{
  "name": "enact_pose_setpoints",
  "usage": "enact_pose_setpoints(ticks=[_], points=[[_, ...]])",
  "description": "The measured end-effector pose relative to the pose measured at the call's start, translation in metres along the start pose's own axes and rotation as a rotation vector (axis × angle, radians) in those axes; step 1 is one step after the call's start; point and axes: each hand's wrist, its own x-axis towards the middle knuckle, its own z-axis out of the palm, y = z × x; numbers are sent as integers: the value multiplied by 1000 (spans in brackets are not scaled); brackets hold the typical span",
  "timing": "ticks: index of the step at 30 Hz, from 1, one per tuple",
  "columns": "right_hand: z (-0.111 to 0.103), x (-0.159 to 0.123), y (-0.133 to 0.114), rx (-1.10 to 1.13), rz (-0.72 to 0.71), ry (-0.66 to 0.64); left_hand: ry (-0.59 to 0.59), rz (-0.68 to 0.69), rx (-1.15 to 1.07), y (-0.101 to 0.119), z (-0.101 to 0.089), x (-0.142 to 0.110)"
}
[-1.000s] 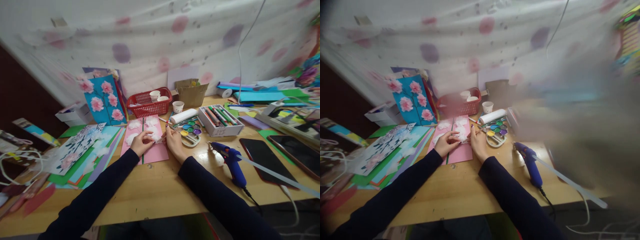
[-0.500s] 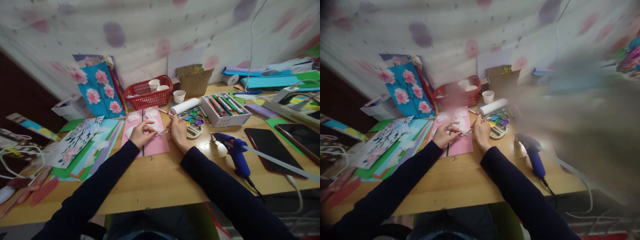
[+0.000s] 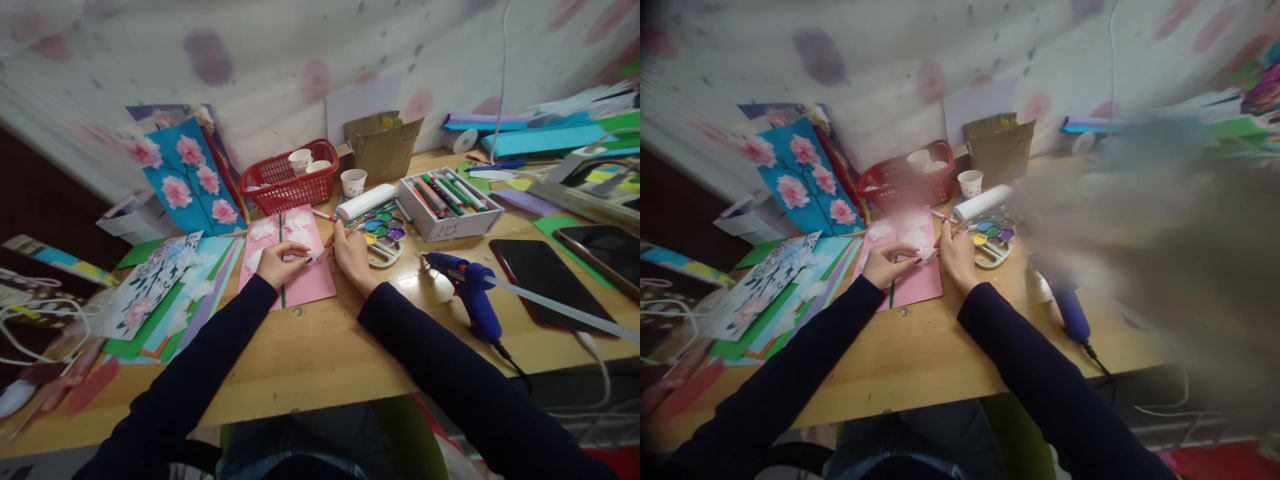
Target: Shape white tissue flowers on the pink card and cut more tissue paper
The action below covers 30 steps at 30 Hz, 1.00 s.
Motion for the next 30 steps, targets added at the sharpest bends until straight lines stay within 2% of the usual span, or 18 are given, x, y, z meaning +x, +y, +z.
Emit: enact_pose_setpoints(ticks=[5,10,14,18,20,26,30], points=[[0,2,2,74,57,-1,-35,-55,17,-4,3,1],[2,5,3,160,144,-30,-2,-57,-4,-6,4,1],[1,8,2,226,186,-73,4,-21,41,0,8,0],[0,11,4,223,178,-118,18,80,143,6,12,0],[-1,12,5,167,138,-102,33,112,173,7,13,0],[-12,10,-4,-20,-96,101,38,133,216,2,14,1],[-15,8,-8,-128,-161,107,40,190,262,2,14,1]])
